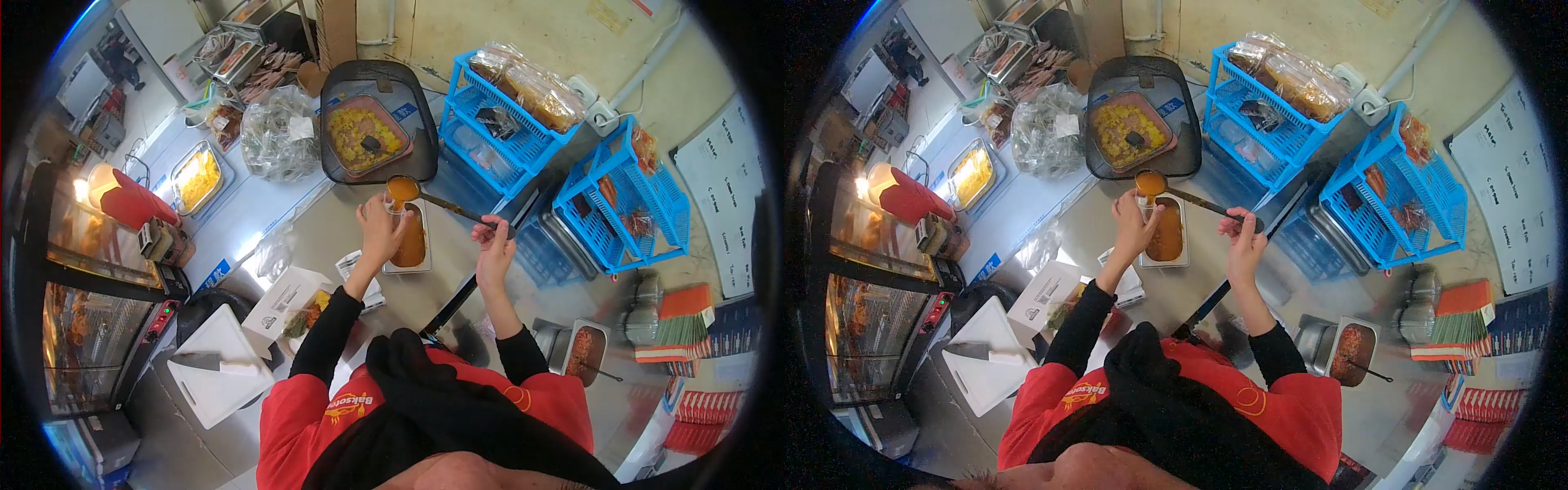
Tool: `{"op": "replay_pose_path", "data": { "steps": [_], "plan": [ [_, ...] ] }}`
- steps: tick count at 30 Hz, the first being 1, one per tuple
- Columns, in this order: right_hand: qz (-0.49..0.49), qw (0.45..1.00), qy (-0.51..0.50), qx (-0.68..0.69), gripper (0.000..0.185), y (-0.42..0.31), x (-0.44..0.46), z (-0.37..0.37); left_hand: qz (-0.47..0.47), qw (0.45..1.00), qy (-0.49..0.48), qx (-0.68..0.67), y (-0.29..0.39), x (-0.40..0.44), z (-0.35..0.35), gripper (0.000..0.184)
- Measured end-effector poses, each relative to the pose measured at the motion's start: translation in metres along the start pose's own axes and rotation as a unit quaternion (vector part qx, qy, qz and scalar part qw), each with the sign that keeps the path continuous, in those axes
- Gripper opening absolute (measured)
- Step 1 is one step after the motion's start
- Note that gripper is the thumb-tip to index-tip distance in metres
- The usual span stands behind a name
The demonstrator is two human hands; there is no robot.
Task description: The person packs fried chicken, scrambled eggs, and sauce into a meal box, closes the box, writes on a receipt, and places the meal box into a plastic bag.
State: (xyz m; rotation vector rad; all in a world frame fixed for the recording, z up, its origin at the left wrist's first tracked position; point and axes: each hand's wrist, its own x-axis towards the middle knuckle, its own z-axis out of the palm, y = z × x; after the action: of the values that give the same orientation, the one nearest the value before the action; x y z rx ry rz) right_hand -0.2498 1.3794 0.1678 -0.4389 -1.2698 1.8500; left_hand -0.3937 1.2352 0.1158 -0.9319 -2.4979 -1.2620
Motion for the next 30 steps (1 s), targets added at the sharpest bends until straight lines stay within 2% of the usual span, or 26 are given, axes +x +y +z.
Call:
{"op": "replay_pose_path", "data": {
  "steps": [14,20,22,25,26,28,29,30],
  "plan": [
    [-0.114,0.982,-0.101,-0.108,0.037,-0.016,-0.002,0.000,0.010,1.000,0.010,0.007,0.000,-0.001,0.002,0.051],
    [-0.223,0.930,-0.212,-0.200,0.034,-0.039,0.000,0.006,0.015,1.000,0.012,0.011,0.001,-0.001,0.001,0.048],
    [-0.275,0.884,-0.279,-0.257,0.033,-0.042,0.002,0.005,0.019,1.000,0.018,0.012,0.002,-0.001,0.000,0.048],
    [-0.306,0.854,-0.314,-0.279,0.033,-0.050,0.004,0.011,0.014,1.000,0.013,0.015,0.001,-0.002,0.000,0.049],
    [-0.307,0.854,-0.315,-0.279,0.033,-0.048,0.004,0.011,0.005,1.000,0.000,0.017,0.001,-0.002,-0.001,0.050],
    [-0.222,0.914,-0.242,-0.239,0.034,-0.041,0.001,0.010,0.015,1.000,0.015,0.017,0.000,-0.002,-0.001,0.049],
    [-0.222,0.914,-0.242,-0.239,0.034,-0.035,0.000,0.010,0.024,0.999,0.030,0.016,0.000,-0.003,0.000,0.047],
    [-0.157,0.956,-0.169,-0.182,0.035,-0.027,-0.001,0.011,0.024,0.999,0.030,0.017,-0.002,-0.003,0.000,0.047]
  ]
}}
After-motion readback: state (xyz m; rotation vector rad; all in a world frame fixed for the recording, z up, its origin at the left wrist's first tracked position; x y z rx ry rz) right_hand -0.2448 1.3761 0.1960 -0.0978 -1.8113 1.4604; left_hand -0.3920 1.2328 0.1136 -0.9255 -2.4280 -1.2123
